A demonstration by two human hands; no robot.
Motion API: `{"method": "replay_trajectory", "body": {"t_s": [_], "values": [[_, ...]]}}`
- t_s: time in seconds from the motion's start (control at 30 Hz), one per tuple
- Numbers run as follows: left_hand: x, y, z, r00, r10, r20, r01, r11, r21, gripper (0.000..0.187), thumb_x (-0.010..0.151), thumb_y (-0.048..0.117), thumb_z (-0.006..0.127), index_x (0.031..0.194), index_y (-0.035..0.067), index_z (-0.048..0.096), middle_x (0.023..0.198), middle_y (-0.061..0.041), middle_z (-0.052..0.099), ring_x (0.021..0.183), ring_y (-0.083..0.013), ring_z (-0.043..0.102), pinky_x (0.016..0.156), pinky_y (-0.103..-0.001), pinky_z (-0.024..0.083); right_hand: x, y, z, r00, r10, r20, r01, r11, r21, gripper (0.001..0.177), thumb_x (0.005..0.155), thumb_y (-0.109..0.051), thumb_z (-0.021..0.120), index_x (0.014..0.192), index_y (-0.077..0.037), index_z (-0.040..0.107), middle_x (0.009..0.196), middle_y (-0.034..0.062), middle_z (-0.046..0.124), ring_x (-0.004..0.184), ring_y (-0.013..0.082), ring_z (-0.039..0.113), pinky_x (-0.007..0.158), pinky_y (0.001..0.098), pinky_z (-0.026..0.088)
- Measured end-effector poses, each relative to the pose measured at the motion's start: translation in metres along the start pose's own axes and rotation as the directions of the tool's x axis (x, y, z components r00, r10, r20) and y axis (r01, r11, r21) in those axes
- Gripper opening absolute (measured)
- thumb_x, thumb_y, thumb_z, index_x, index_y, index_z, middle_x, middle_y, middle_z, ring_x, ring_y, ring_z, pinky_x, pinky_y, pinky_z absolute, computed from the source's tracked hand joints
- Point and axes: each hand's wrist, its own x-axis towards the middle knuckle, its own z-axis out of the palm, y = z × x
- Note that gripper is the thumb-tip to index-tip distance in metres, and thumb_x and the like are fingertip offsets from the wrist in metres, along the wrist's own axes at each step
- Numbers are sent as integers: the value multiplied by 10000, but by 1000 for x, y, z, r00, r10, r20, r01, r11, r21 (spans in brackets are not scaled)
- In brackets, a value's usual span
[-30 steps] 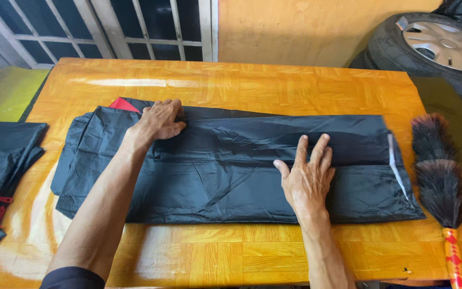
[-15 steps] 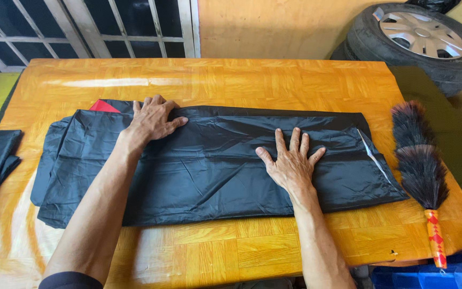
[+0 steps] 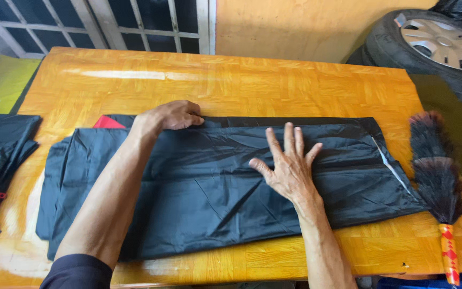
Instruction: The person folds a black and red textile item by flattening it on a table, folding it into a long strip, and then rolling it into a compact bundle.
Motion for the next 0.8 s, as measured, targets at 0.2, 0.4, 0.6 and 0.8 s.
{"method": "replay_trajectory", "body": {"t_s": [0.2,0.4,0.6,0.8], "values": [[-10,21,-21,998,28,64,-22,995,-93,333,863,303,725,1154,141,739,1013,-93,751,1039,-296,703,903,-391,524,-7,-29,9,978,-186,96,187,982,2,867,925,-722,512,1598,-203,340,1639,283,210,1523,475,168,1065,864,56],[7,13,3,994,113,-5,-111,963,-247,439,806,159,827,1189,119,617,965,-104,756,980,-274,702,892,-367,518,-4,-26,27,977,-141,162,144,990,-9,804,959,-725,415,1609,-265,300,1657,230,193,1540,431,152,1081,854,45],[19,12,13,991,120,-60,-130,971,-199,251,820,218,823,1045,165,725,1021,-60,782,1082,-273,699,953,-374,525,1,-39,14,978,-71,197,73,997,-4,772,984,-721,342,1603,-262,310,1664,212,209,1547,415,162,1099,841,60],[-33,52,-10,996,84,-5,-83,978,-189,454,765,537,836,1022,163,813,1104,-124,770,1155,-343,682,1009,-412,518,4,-46,7,969,-24,246,28,999,-14,766,981,-727,323,1607,-286,289,1679,189,184,1557,411,136,1080,861,87]]}}
